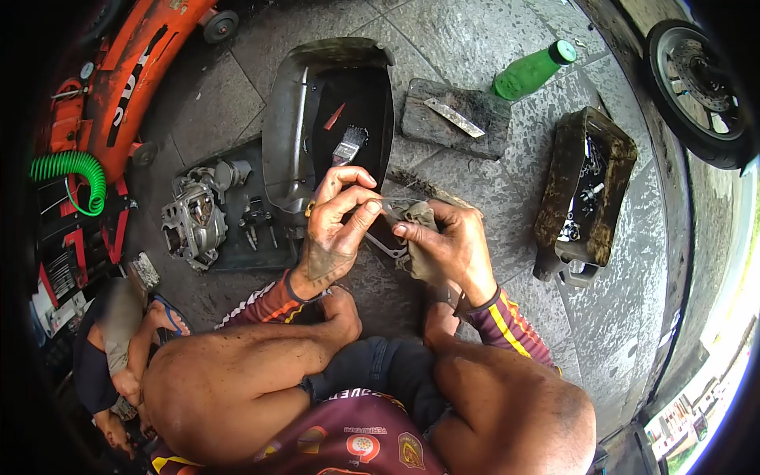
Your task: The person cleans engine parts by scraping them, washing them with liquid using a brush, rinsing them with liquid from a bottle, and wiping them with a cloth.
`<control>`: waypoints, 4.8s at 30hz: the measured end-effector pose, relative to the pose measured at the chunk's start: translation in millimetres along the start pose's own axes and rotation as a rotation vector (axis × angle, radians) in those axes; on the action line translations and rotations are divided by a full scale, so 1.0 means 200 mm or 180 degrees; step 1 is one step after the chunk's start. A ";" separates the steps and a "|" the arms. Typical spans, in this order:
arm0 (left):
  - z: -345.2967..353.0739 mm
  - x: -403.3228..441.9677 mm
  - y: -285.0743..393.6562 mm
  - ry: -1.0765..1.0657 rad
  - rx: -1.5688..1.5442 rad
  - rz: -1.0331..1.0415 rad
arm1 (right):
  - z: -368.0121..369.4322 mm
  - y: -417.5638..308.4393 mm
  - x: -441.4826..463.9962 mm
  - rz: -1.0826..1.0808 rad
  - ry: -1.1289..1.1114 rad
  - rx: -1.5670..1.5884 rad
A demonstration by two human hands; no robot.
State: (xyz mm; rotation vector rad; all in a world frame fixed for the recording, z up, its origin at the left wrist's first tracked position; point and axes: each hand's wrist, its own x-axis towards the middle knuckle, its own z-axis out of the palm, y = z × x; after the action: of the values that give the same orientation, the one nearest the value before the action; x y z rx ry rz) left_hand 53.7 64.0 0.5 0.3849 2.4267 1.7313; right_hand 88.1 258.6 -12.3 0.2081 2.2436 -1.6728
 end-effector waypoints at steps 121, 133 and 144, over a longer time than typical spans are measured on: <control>0.45 0.37 0.14 -0.0050 -0.3610 -0.1739 | -0.31 0.05 0.21 -0.1737 0.1053 0.0065; -0.45 0.24 -0.19 0.1658 -0.3365 -0.0442 | 0.19 -0.14 0.65 -0.2824 -0.1133 -0.3156; -0.55 0.07 -0.26 0.1715 -0.4064 -0.0397 | 0.42 -0.16 0.77 -0.2281 -0.0969 -0.2275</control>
State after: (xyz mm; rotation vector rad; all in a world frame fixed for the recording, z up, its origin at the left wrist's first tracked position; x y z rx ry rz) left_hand 5.3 -47.5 -12.6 -0.4216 0.9816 3.0387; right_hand -51.6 157.4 -57.7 -1.0410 2.6338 -0.9150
